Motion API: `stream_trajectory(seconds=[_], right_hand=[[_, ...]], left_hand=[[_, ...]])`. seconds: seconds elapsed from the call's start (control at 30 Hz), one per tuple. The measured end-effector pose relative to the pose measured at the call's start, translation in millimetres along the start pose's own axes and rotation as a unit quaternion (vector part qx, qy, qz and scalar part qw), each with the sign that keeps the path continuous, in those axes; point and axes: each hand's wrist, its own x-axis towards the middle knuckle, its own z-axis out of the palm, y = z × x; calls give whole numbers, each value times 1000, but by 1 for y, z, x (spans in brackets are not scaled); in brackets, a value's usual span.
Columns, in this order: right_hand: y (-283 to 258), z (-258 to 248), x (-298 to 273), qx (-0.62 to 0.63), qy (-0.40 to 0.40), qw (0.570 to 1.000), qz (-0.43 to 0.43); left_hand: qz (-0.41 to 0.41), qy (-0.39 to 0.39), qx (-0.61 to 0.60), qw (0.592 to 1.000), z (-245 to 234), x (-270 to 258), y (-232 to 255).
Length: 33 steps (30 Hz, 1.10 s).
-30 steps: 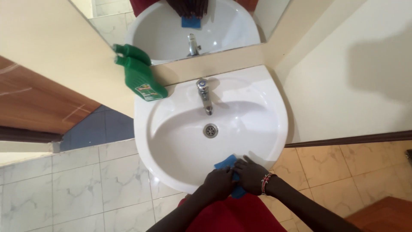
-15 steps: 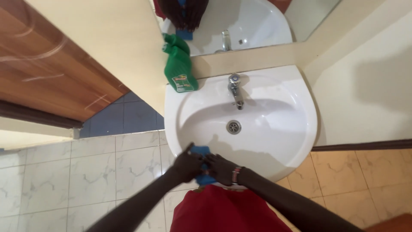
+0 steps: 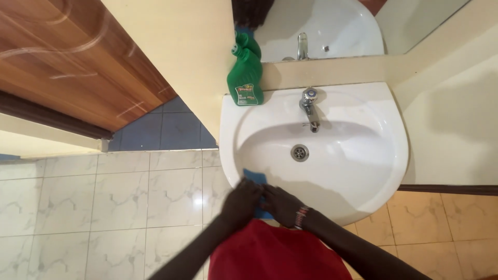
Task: Cleaning a bathroom sink and faucet using a sponge
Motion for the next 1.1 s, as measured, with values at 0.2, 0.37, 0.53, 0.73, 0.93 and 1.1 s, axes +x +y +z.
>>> stream_trajectory(seconds=[0.2, 0.37, 0.53, 0.73, 0.93, 1.1], right_hand=[[26, -48, -86, -31, -116, 986, 115], [206, 31, -130, -351, -156, 922, 42], [144, -7, -106, 463, -176, 813, 307], [181, -26, -115, 214, -253, 914, 233], [266, -32, -117, -369, -293, 863, 183], [216, -1, -78, -254, -6, 900, 354]], left_hand=[[-27, -102, -151, 983, 133, 58, 95], [55, -66, -71, 994, 54, 111, 97], [-54, 103, -90, 989, 16, 94, 20], [-107, 266, -4, 958, -26, 77, -35], [-155, 272, 46, 949, -56, 81, -47], [-251, 220, 47, 942, -46, 82, -57]])
